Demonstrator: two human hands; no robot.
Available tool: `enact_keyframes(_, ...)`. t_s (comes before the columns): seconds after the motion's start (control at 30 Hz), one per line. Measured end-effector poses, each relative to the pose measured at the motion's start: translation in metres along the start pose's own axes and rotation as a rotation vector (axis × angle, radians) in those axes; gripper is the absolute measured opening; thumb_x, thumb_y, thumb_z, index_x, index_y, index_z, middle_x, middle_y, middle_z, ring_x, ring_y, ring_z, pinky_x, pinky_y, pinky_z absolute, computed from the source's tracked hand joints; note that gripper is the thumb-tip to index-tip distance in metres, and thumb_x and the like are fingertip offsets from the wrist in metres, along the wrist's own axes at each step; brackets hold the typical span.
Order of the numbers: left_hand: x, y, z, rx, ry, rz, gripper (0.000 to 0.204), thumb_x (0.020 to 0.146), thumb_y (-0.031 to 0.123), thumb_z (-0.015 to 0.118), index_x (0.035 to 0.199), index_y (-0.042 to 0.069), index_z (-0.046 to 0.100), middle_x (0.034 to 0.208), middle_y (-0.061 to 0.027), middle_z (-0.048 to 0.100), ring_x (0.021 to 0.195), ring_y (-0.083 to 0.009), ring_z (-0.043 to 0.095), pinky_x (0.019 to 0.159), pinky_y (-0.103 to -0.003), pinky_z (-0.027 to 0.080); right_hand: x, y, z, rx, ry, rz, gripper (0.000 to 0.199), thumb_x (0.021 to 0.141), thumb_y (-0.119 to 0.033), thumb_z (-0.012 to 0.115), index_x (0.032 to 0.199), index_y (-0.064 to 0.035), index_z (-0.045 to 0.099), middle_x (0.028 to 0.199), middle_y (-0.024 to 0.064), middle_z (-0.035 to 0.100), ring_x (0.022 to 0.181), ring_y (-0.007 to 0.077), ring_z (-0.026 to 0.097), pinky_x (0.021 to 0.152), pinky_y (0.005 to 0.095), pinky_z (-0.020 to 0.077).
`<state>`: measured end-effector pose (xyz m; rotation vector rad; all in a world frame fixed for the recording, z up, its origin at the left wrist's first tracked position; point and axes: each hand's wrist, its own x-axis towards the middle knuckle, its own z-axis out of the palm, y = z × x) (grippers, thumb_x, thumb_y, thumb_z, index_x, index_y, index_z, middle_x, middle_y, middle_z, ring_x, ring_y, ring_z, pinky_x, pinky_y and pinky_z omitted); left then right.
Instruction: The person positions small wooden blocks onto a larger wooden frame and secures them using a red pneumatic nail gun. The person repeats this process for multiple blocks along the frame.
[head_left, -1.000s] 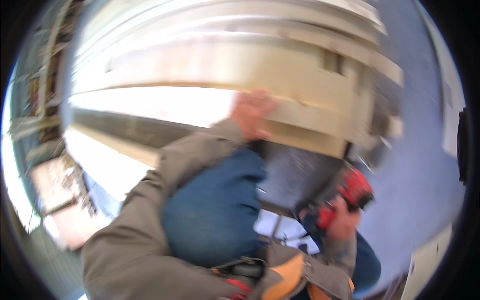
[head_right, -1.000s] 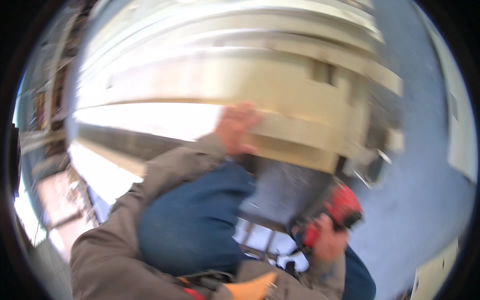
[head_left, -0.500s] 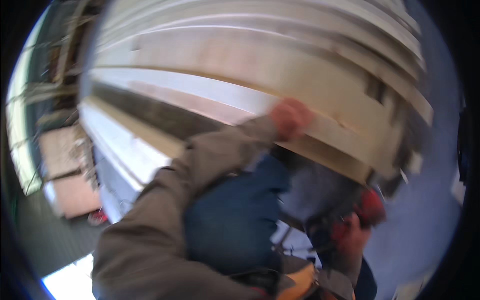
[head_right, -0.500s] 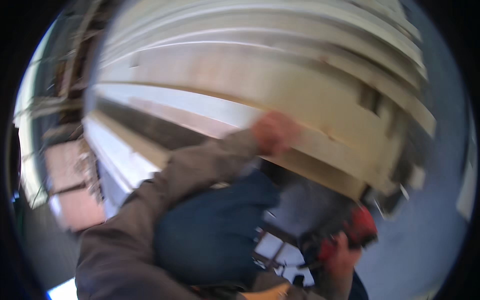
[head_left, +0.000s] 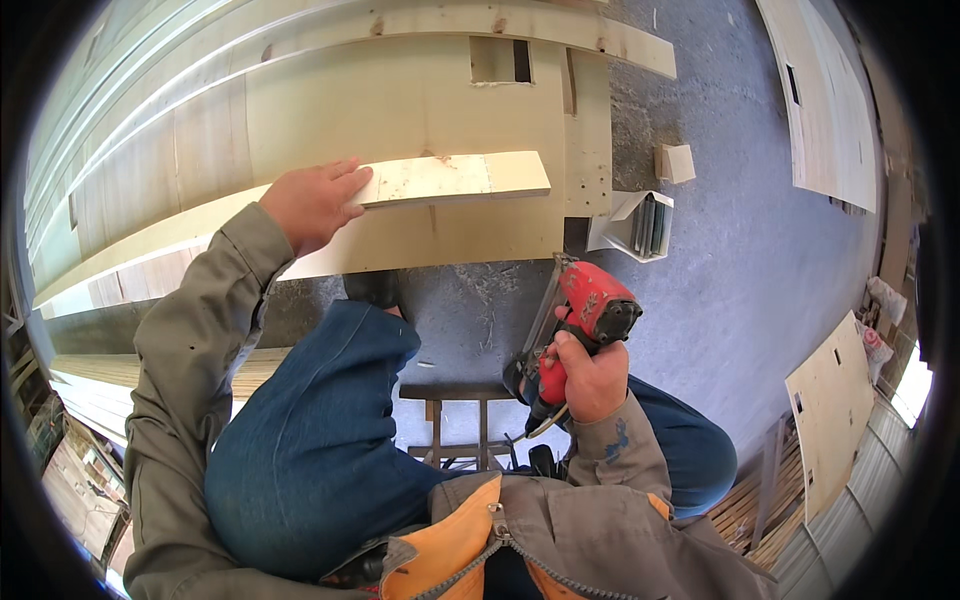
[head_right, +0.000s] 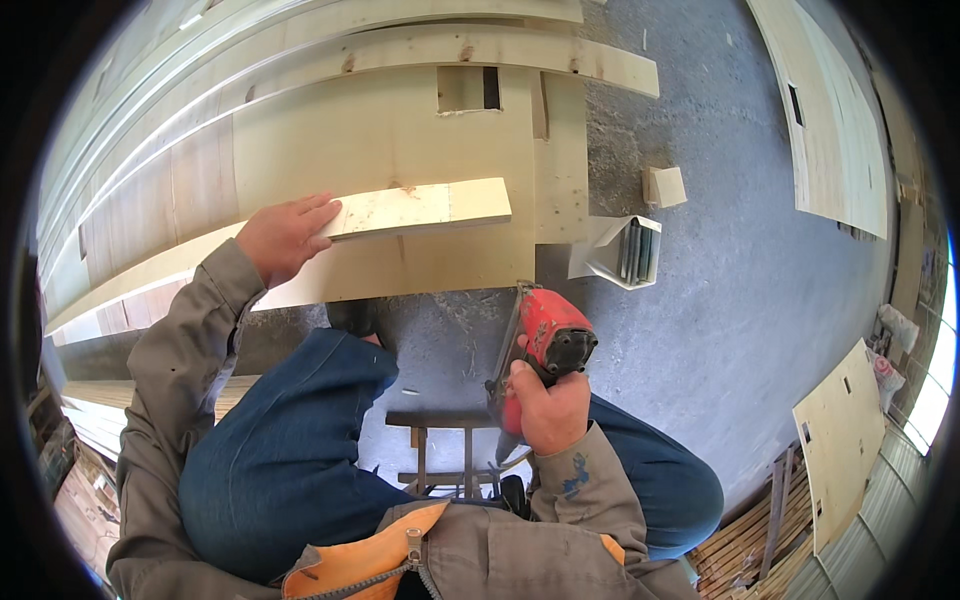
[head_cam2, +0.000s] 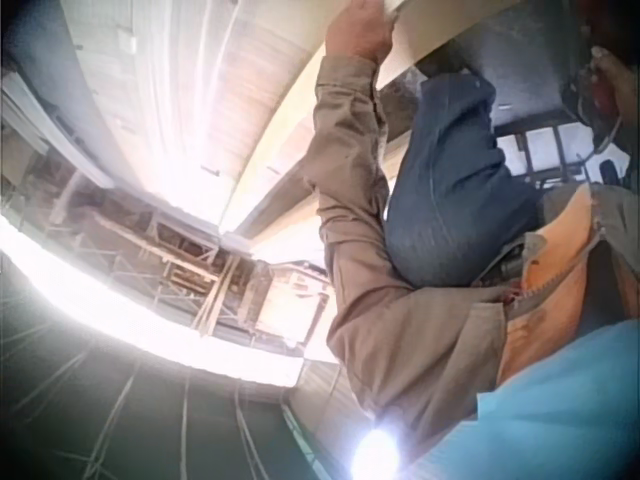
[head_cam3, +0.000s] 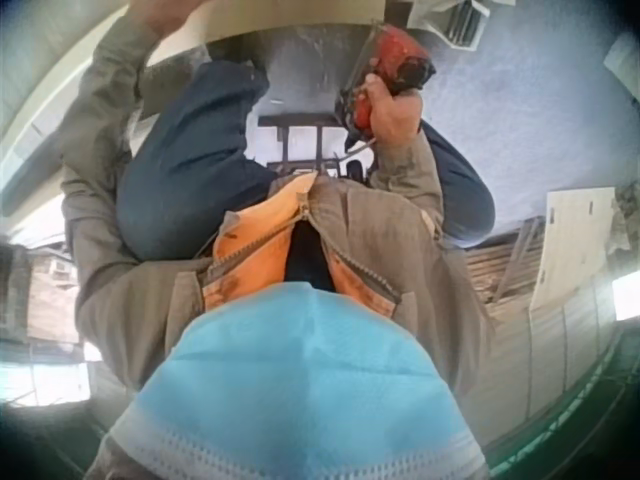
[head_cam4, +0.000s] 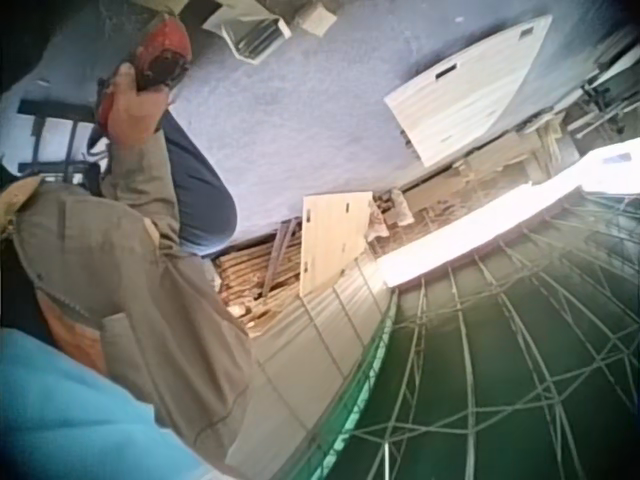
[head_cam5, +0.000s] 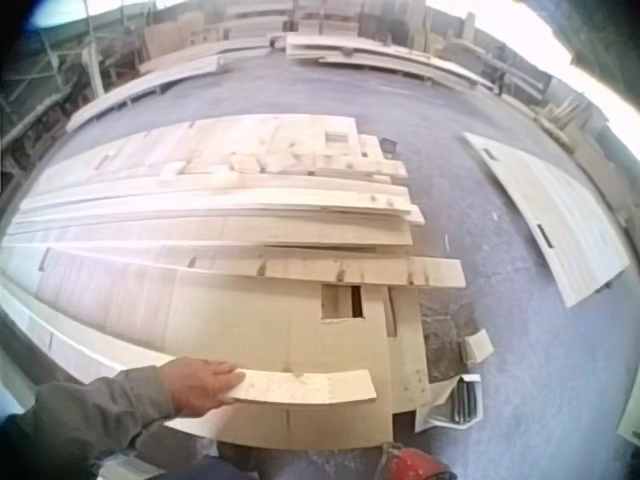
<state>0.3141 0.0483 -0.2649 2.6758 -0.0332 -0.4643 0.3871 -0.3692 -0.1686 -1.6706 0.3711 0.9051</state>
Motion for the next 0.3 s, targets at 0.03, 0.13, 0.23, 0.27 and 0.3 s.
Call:
enact_keyframes(0.03,0.001,-0.009,-0.001,-0.04,-0.003,0.002,0.05,0.104,0.03,0.066,0.146,0.003,0.062,0.146,-0.0239,0.064,0.134,-0.0388,0.062,0.112,-0.044,0.051,0.0,-0.003,0.001,0.002,-0.001,0.005,0.035,0.098,-0.001,0.065,0.132,0.0039,0.064,0.088,0.006,0.069,0.077,0.0139,0.065,0.072,0.0315,0.054)
enact_keyframes(0.13,0.013,-0.009,-0.027,-0.254,-0.099,-0.157,0.04,0.106,0.027,0.064,0.138,0.004,0.067,0.129,-0.0204,0.072,0.118,-0.0394,0.068,0.101,-0.045,0.055,0.003,-0.003,0.001,0.001,-0.01,0.024,0.035,0.097,-0.001,0.065,0.132,0.0041,0.064,0.088,0.0061,0.069,0.077,0.014,0.065,0.072,0.0319,0.0541)
enact_keyframes(0.23,0.023,-0.008,-0.041,-0.221,-0.13,-0.229,0.039,0.107,0.032,0.061,0.134,0.006,0.071,0.12,-0.0189,0.076,0.106,-0.0396,0.071,0.092,-0.046,0.056,0.007,-0.001,-0.002,0.001,-0.027,0.021,0.036,0.1,-0.002,0.064,0.135,0.0042,0.063,0.089,0.0095,0.069,0.076,0.017,0.067,0.072,0.034,0.0561)
enact_keyframes(0.27,0.021,-0.008,-0.038,-0.171,-0.086,-0.209,0.039,0.107,0.033,0.062,0.134,0.007,0.071,0.119,-0.0191,0.076,0.106,-0.0387,0.072,0.092,-0.046,0.056,0.007,0.002,-0.003,0.004,-0.036,0.016,0.037,0.101,-0.003,0.063,0.137,0.0043,0.063,0.09,0.0112,0.069,0.075,0.0184,0.067,0.072,0.0349,0.0571)
enact_keyframes(0.3,0.018,-0.012,-0.032,-0.12,-0.043,-0.188,0.039,0.107,0.035,0.062,0.133,0.007,0.072,0.118,-0.0193,0.076,0.106,-0.0379,0.072,0.093,-0.046,0.056,0.009,0.005,-0.007,-0.008,-0.047,0.01,0.038,0.101,-0.005,0.064,0.138,0.0038,0.062,0.091,0.0118,0.069,0.076,0.0189,0.068,0.072,0.0357,0.0574)
